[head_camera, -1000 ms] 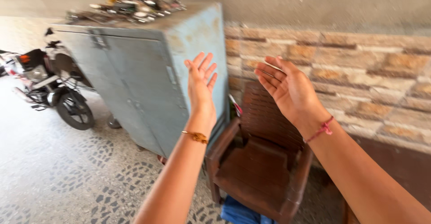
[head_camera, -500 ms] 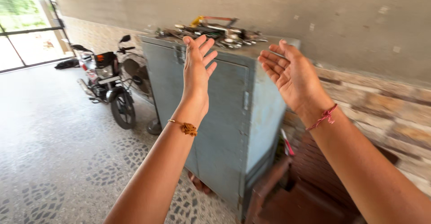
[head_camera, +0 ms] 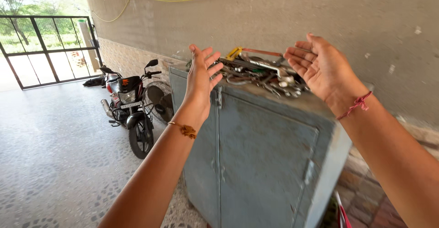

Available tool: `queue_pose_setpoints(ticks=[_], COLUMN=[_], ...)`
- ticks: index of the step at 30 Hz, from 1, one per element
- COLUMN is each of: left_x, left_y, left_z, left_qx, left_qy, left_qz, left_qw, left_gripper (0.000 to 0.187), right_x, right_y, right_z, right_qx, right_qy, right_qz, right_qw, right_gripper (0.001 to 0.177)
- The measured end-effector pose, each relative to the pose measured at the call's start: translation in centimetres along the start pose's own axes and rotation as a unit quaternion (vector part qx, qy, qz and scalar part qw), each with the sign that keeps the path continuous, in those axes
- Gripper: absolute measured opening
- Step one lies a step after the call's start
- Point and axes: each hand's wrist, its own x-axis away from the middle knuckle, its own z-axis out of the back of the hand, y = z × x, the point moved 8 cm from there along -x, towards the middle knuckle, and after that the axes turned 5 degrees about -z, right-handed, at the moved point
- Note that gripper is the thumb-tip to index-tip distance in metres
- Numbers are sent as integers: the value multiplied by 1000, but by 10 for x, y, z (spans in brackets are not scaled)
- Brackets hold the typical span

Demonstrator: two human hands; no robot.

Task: The person organizes hand tools by picking up a storage box, rods, a screwdriver, a hacksaw, metal tubes, and wrenches from a metal cabinet and placing them onto a wooden bench one by one.

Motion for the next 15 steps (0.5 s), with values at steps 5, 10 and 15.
queue_pose_setpoints(ticks=[5,10,15], left_x=[-82,-172,-269], left_y=[-45,-106,-181], left_z=[25,30,10], left_qx=[24,33,32], left_qy=[-4,-30,-122], left_qz=[0,9,4], left_qw=[1000,999,992], left_gripper=[86,86,90], right_x=[-76,-144,-222], right_y=[22,47,88], right_z=[-24,-32,-16], right_qx=[58,111,146], right_qy=[-24,2,60], right_qz=[19,31,8], right_qw=[998,993,987], right_gripper=[42,51,52])
